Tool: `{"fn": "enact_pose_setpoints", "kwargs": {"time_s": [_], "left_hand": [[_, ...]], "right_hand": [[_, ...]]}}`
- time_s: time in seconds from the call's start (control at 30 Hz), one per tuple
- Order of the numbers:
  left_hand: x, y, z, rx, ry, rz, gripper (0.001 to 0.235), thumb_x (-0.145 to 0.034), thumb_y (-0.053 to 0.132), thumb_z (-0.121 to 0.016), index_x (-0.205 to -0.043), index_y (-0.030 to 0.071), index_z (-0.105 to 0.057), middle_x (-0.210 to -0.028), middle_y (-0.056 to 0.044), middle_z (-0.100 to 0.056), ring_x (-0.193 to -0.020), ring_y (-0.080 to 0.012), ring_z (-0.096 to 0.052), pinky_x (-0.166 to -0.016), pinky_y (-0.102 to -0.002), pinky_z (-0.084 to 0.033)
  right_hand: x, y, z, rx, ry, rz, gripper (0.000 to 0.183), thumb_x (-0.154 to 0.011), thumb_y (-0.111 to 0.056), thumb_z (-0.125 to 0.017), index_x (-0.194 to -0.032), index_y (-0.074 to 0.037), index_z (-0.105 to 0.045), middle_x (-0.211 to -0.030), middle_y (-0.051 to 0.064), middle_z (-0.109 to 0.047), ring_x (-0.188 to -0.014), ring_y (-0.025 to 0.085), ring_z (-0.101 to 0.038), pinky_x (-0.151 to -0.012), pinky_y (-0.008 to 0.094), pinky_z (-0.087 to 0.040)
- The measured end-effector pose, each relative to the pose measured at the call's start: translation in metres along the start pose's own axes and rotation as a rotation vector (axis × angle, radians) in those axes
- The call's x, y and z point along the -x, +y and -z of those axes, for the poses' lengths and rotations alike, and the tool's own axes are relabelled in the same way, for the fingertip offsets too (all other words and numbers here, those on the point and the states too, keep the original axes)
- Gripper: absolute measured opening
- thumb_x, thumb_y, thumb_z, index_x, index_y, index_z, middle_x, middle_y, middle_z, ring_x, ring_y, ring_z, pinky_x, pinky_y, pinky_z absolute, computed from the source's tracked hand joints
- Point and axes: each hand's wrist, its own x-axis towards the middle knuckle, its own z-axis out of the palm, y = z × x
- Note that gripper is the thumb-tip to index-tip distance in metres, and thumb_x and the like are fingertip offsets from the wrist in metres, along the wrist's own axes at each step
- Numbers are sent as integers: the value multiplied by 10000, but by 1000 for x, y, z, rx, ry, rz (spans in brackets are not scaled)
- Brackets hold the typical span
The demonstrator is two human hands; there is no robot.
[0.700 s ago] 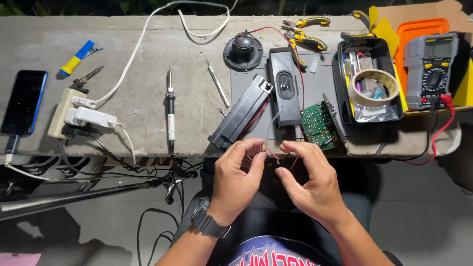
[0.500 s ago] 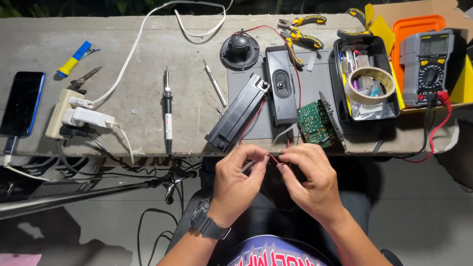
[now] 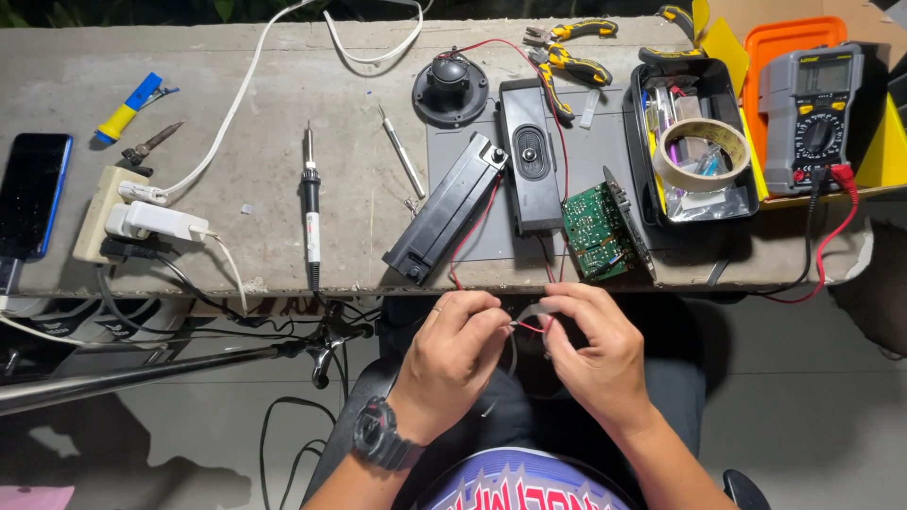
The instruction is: The person uses a soldering iron to solder wires connected to a circuit board. They twist the wire ends together, apply solder, and then inspect the connection.
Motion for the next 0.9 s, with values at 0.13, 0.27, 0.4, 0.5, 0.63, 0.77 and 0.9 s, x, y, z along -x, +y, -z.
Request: {"fn": "enact_pose_setpoints", "kwargs": {"time_s": [0.13,0.27,0.4,0.5,0.63,0.77,0.9], "left_hand": [[19,-1,4,23,3,58,159,-1043,-102,-727,-1157,5,-702,-1222,-175,-711,-1071,-355,-721,-992,-449,-625],[32,1,-2,18,-55,152,267,-1037,-63,-742,-1282,37,-708,-1290,-147,-700,-1032,-302,-783,-899,-395,-669],[42,1,-10,22,-30,213,360,-1017,-53,-716,-1349,84,-688,-1318,-142,-696,-833,-258,-755,-764,-375,-632],[42,1,-11,22,-5,207,336,-1027,-48,-741,-1339,72,-708,-1279,-146,-715,-968,-273,-797,-831,-361,-673],[42,0,-2,28,12,216,348,-1033,-64,-729,-1358,54,-688,-1253,-144,-714,-965,-266,-782,-818,-356,-661],[40,1,18,-2,42,206,309,-1034,-66,-730,-1323,40,-704,-1197,-144,-734,-1001,-276,-792,-871,-368,-680],[37,4,41,-57,176,258,141,-1044,37,-830,-1151,85,-751,-1023,-51,-786,-805,-163,-777,-764,-291,-651]], "right_hand": [[4,9,6,1,14,-12,198,-1032,45,-733,-1182,-32,-837,-1336,154,-817,-1216,251,-817,-1135,355,-626],[10,20,10,24,1,-25,406,-946,155,-617,-1220,-43,-841,-1394,158,-810,-1289,264,-796,-1095,333,-631],[10,18,17,-30,-5,-42,492,-954,234,-527,-1279,-12,-803,-1400,198,-775,-1089,237,-848,-953,288,-693],[4,9,23,-43,15,-48,399,-1014,211,-563,-1264,11,-801,-1340,211,-767,-1011,247,-860,-987,298,-706],[-12,-6,29,-104,36,-43,410,-972,241,-542,-1249,67,-790,-1315,248,-745,-1072,266,-807,-1008,323,-749],[-31,-17,34,-155,23,-17,389,-988,228,-572,-1287,76,-768,-1323,241,-741,-1021,259,-818,-977,295,-715],[-62,-34,33,-165,-97,81,299,-1040,180,-666,-1255,10,-784,-1197,188,-794,-922,190,-846,-759,212,-627]]}}
